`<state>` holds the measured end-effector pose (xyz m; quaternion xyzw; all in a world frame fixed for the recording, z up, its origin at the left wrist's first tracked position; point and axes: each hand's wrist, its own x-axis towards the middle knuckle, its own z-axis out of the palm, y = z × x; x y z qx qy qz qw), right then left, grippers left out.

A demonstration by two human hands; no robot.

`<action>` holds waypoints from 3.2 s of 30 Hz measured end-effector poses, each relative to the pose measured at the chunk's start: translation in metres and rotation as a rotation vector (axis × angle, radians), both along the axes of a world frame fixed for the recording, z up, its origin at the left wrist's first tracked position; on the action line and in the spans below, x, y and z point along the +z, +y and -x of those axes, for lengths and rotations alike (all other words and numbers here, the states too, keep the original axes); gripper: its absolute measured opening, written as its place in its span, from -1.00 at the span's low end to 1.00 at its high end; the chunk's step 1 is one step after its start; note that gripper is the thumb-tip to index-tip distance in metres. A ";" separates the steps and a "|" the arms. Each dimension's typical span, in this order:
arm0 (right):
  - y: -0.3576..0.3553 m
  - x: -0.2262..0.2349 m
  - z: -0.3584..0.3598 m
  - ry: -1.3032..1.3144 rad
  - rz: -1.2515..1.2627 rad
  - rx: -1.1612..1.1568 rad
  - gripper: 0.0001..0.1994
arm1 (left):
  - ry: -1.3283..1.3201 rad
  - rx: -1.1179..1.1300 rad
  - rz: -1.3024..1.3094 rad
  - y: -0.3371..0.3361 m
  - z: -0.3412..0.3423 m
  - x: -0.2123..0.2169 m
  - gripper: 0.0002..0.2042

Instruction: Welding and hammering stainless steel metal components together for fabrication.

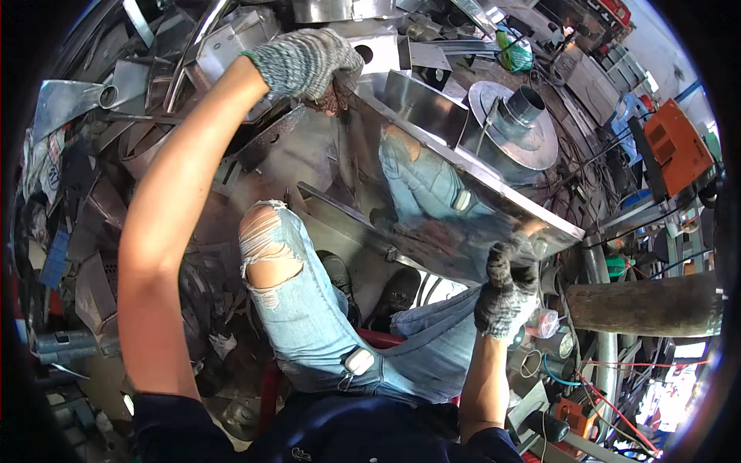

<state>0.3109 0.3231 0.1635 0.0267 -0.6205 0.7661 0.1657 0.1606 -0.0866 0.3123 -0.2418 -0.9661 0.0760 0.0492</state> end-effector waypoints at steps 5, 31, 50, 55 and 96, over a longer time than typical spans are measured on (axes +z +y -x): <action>0.006 -0.010 0.015 -0.192 -0.086 -0.079 -0.64 | -0.114 0.008 0.053 0.018 0.013 -0.038 -0.34; 0.037 -0.004 0.259 -0.130 -0.423 0.253 -0.50 | 0.186 0.419 -0.525 0.057 -0.036 -0.070 -0.71; 0.293 -0.165 -0.135 -1.036 -0.522 -0.374 -0.57 | -0.087 0.439 -0.016 0.130 0.028 -0.067 -0.33; 0.269 -0.288 -0.208 -1.100 -0.975 0.102 -0.53 | 0.104 0.207 0.317 0.098 0.042 -0.090 -0.25; 0.130 0.099 0.160 0.319 -0.143 -0.272 -0.35 | 0.087 0.230 -0.028 0.115 0.019 -0.058 -0.19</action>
